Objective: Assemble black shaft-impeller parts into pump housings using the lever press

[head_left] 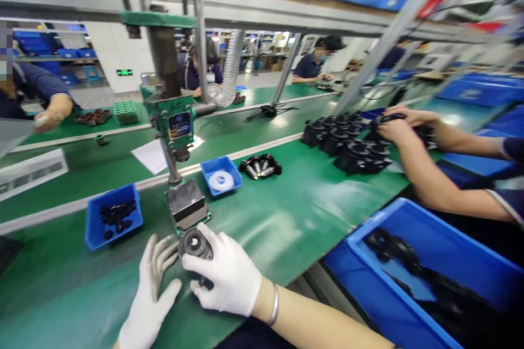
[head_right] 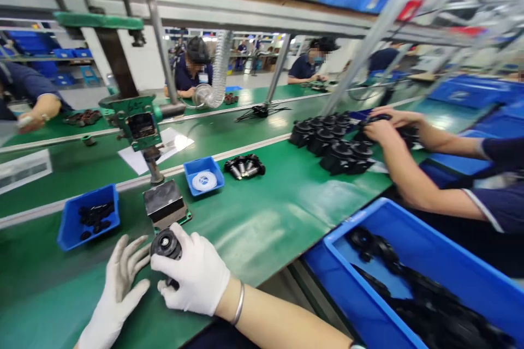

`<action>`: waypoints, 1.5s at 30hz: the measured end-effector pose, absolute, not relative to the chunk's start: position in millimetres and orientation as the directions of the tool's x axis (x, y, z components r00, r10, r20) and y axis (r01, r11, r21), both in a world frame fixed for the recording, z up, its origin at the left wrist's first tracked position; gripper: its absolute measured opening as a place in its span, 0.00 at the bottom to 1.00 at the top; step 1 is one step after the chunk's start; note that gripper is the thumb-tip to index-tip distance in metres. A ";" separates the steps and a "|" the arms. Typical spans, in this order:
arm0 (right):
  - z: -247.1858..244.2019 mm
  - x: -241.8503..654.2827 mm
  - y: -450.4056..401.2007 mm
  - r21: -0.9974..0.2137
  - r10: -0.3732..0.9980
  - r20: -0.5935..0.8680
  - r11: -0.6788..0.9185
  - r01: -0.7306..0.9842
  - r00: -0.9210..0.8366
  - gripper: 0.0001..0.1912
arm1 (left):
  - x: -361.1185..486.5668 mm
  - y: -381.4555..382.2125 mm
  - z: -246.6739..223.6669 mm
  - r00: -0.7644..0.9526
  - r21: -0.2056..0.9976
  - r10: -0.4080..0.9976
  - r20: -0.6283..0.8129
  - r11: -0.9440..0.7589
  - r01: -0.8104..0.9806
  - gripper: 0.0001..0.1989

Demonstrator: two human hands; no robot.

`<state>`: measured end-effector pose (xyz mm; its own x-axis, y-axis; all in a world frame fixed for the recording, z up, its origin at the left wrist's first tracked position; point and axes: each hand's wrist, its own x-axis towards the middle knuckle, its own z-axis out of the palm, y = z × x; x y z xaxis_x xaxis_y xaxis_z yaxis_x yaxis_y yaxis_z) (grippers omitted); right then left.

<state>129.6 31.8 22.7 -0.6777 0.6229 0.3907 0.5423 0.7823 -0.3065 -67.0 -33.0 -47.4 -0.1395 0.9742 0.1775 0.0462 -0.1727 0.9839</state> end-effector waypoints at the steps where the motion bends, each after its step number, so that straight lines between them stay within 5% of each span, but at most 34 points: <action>1: 26.0 134.7 34.8 -0.298 0.600 0.424 0.800 0.521 -0.678 0.18 | -67.6 -31.5 -51.7 -0.141 0.982 0.972 0.186 -0.181 0.052 0.39; 5: 32.9 154.3 45.4 -0.241 0.561 0.559 0.815 0.528 -0.611 0.18 | -70.7 -23.3 -67.4 -0.111 0.971 0.966 0.232 -0.225 0.078 0.40; 10: 28.4 157.0 50.5 -0.255 0.637 0.404 0.768 0.588 -0.657 0.18 | -69.6 -17.5 -71.5 -0.153 0.973 0.962 0.228 -0.218 0.082 0.37; 20: 31.6 156.7 44.6 -0.262 0.603 0.398 0.797 0.545 -0.691 0.21 | -64.2 -27.0 -46.8 -0.138 0.969 0.990 -0.024 0.057 0.239 0.33; 28: 26.9 148.7 39.1 -0.275 0.648 0.306 0.762 0.586 -0.698 0.23 | -65.7 -28.8 -42.2 -0.098 0.970 0.994 -0.038 0.061 0.235 0.30; 36: 40.6 152.9 55.7 -0.659 0.744 0.395 0.638 0.399 -0.538 0.33 | -22.8 -12.8 -13.2 -0.031 0.972 0.999 0.044 -0.036 0.230 0.56; 40: 21.5 159.7 75.4 -0.820 0.760 0.380 0.541 0.189 -0.527 0.20 | 1.0 7.8 -4.4 -0.112 0.978 0.994 0.016 0.008 0.206 0.54; 45: 8.6 170.8 84.3 -0.959 0.950 0.282 0.277 -0.053 -0.133 0.19 | 2.6 13.2 -7.4 -0.127 0.968 0.992 0.015 0.018 0.252 0.53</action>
<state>170.8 84.3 8.6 -0.1335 0.9501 0.2818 -0.0535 0.2770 -0.9594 2.6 13.2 -7.4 -0.1274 0.9917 0.0152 0.2521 0.0175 0.9675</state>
